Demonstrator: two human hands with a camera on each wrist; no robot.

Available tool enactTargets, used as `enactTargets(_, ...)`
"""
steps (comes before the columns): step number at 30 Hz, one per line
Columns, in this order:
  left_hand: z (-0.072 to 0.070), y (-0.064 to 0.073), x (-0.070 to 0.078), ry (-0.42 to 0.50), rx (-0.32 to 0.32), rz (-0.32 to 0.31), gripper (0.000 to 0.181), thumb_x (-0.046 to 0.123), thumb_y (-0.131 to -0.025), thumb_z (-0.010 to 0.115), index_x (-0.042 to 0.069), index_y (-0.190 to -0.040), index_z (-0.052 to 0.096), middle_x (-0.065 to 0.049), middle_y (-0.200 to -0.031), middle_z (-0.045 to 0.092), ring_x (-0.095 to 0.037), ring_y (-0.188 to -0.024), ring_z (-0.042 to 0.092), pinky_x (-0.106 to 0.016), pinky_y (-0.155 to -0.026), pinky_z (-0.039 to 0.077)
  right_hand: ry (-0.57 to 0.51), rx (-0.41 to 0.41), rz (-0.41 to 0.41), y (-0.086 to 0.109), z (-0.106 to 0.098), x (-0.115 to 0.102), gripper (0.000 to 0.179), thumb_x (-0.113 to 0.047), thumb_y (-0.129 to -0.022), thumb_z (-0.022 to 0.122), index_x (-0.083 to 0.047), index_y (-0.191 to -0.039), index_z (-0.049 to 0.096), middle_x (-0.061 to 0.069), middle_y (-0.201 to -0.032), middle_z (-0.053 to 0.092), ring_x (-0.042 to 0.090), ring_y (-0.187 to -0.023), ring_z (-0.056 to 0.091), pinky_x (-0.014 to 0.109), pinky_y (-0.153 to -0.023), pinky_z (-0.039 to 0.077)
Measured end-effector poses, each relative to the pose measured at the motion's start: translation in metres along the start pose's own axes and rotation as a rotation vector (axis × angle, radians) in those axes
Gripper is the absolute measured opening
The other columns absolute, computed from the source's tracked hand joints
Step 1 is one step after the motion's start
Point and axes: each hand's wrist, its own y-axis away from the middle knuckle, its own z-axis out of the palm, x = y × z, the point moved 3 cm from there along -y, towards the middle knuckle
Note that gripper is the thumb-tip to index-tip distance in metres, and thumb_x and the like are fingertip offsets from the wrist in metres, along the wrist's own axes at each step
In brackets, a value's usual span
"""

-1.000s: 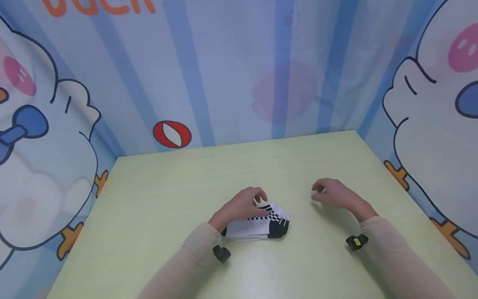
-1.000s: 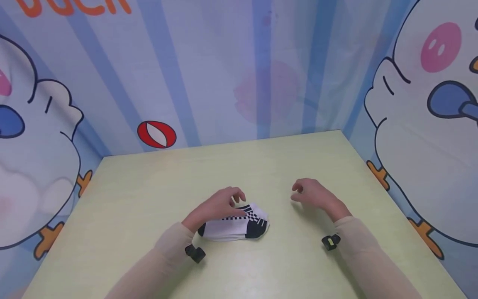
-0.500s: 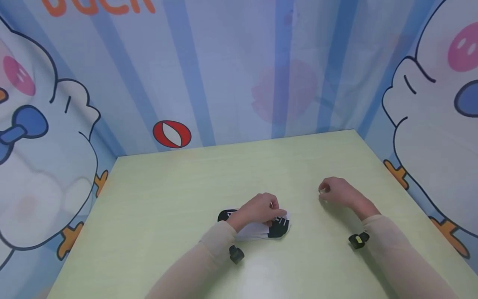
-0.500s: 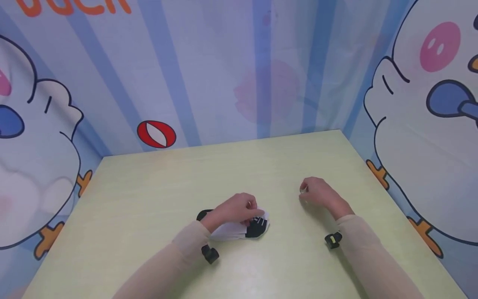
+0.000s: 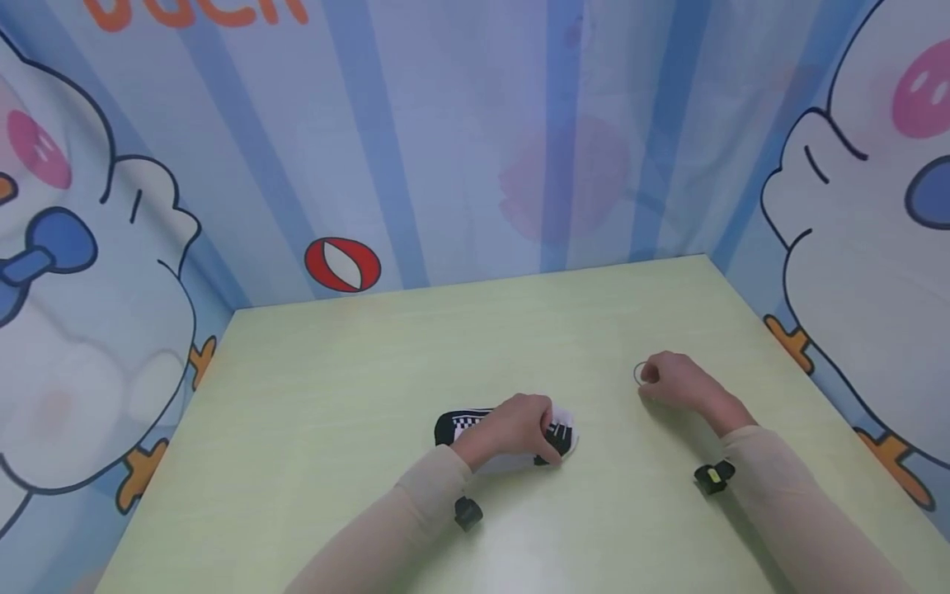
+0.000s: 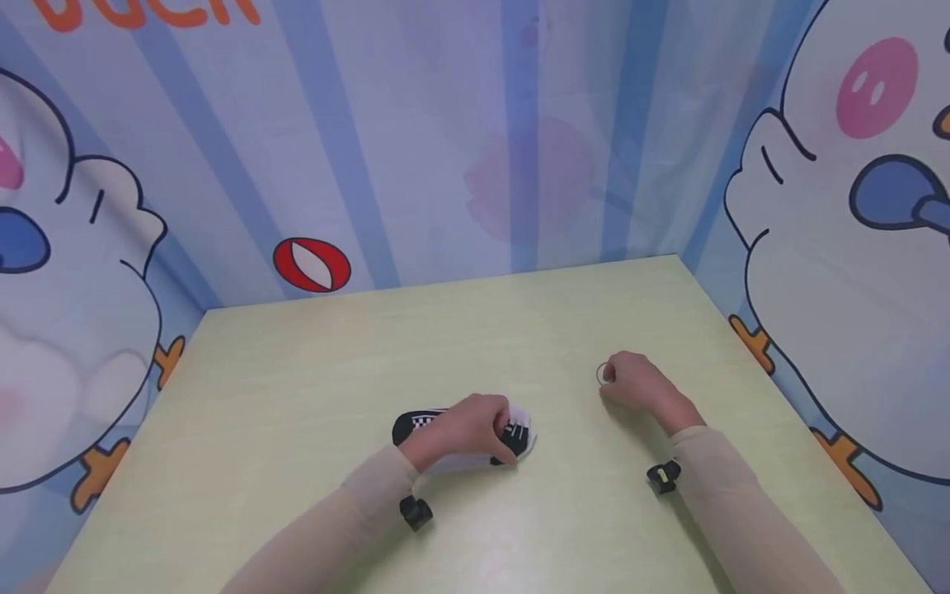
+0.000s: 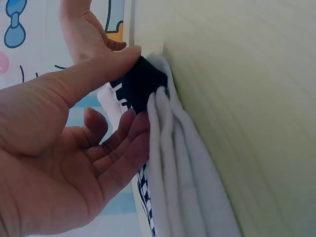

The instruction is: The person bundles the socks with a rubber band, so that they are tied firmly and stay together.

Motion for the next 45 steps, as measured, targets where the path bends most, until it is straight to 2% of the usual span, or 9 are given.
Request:
enactTargets(7, 0.0, -0.003, -0.001, 0.019, 0.003, -0.023, 0.042, 0.022, -0.073, 0.091, 0.012, -0.086, 0.052, 0.003, -0.082, 0.056, -0.01, -0.076, 0.052, -0.022, -0.066, 0.044, 0.016, 0.006, 0.001, -0.001, 0.003, 0.002, 0.019, -0.008, -0.087, 0.066, 0.008, -0.098, 0.065, 0.013, -0.088, 0.063, 0.026, -0.08, 0.057, 0.044, -0.077, 0.05)
enactTargets(14, 0.002, -0.008, 0.0, 0.031, 0.031, -0.07, 0.048, 0.046, -0.079, 0.083, 0.013, -0.095, 0.052, 0.001, -0.079, 0.058, -0.012, -0.068, 0.052, -0.025, -0.058, 0.042, 0.019, 0.007, 0.006, -0.003, 0.003, 0.003, 0.017, -0.009, -0.088, 0.065, 0.006, -0.096, 0.065, 0.011, -0.086, 0.063, 0.025, -0.078, 0.057, 0.042, -0.074, 0.049)
enactTargets(18, 0.007, -0.016, 0.003, -0.05, 0.049, -0.135, 0.052, 0.051, -0.079, 0.081, 0.011, -0.097, 0.053, 0.0, -0.079, 0.057, -0.013, -0.066, 0.052, -0.025, -0.057, 0.043, 0.012, 0.009, -0.004, -0.003, 0.003, 0.003, 0.018, -0.009, -0.088, 0.064, 0.006, -0.096, 0.065, 0.012, -0.086, 0.063, 0.025, -0.079, 0.057, 0.043, -0.075, 0.049)
enactTargets(21, 0.01, -0.02, 0.008, -0.112, 0.055, -0.159, 0.05, 0.051, -0.079, 0.08, 0.009, -0.09, 0.055, 0.001, -0.074, 0.053, -0.013, -0.062, 0.048, -0.025, -0.054, 0.041, 0.014, 0.013, -0.015, -0.003, 0.002, 0.002, 0.018, -0.01, -0.087, 0.064, 0.006, -0.096, 0.065, 0.012, -0.086, 0.063, 0.025, -0.079, 0.057, 0.044, -0.076, 0.049)
enactTargets(25, 0.012, -0.025, 0.012, -0.19, 0.067, -0.137, 0.044, 0.047, -0.081, 0.079, 0.013, -0.07, 0.053, 0.003, -0.064, 0.046, -0.011, -0.055, 0.042, -0.025, -0.048, 0.036, 0.025, 0.019, -0.027, -0.002, 0.001, 0.001, 0.017, -0.01, -0.087, 0.064, 0.006, -0.094, 0.065, 0.012, -0.085, 0.064, 0.025, -0.078, 0.057, 0.044, -0.076, 0.049)
enactTargets(29, 0.014, -0.026, 0.017, -0.291, 0.071, -0.124, 0.044, 0.042, -0.083, 0.076, 0.016, -0.061, 0.048, 0.004, -0.062, 0.045, -0.01, -0.056, 0.042, -0.025, -0.047, 0.036, 0.034, 0.019, -0.031, -0.001, 0.001, -0.001, 0.016, -0.009, -0.087, 0.065, 0.006, -0.093, 0.065, 0.011, -0.084, 0.063, 0.025, -0.078, 0.057, 0.044, -0.075, 0.049)
enactTargets(34, 0.015, -0.025, 0.026, -0.385, 0.082, -0.112, 0.041, 0.037, -0.083, 0.075, 0.015, -0.062, 0.047, 0.003, -0.066, 0.047, -0.012, -0.065, 0.044, -0.026, -0.049, 0.037, 0.038, 0.02, -0.025, -0.001, 0.001, -0.001, 0.016, -0.009, -0.086, 0.064, 0.006, -0.092, 0.065, 0.011, -0.084, 0.064, 0.025, -0.077, 0.058, 0.044, -0.075, 0.049)
enactTargets(37, 0.015, -0.025, 0.03, -0.424, 0.088, -0.116, 0.04, 0.036, -0.083, 0.075, 0.015, -0.062, 0.048, 0.002, -0.066, 0.049, -0.012, -0.063, 0.045, -0.027, -0.048, 0.038, 0.031, 0.018, -0.021, -0.001, 0.001, -0.001, 0.017, -0.009, -0.087, 0.063, 0.006, -0.093, 0.066, 0.011, -0.084, 0.064, 0.025, -0.078, 0.058, 0.044, -0.075, 0.049)
enactTargets(45, 0.013, -0.026, 0.035, -0.455, 0.095, -0.152, 0.029, 0.028, -0.087, 0.071, 0.013, -0.068, 0.055, 0.0, -0.067, 0.052, -0.013, -0.059, 0.045, -0.028, -0.047, 0.039, 0.016, 0.015, -0.018, -0.001, 0.003, -0.002, 0.011, -0.007, -0.087, 0.061, 0.002, -0.088, 0.067, 0.008, -0.081, 0.062, 0.022, -0.074, 0.054, 0.038, -0.069, 0.046)
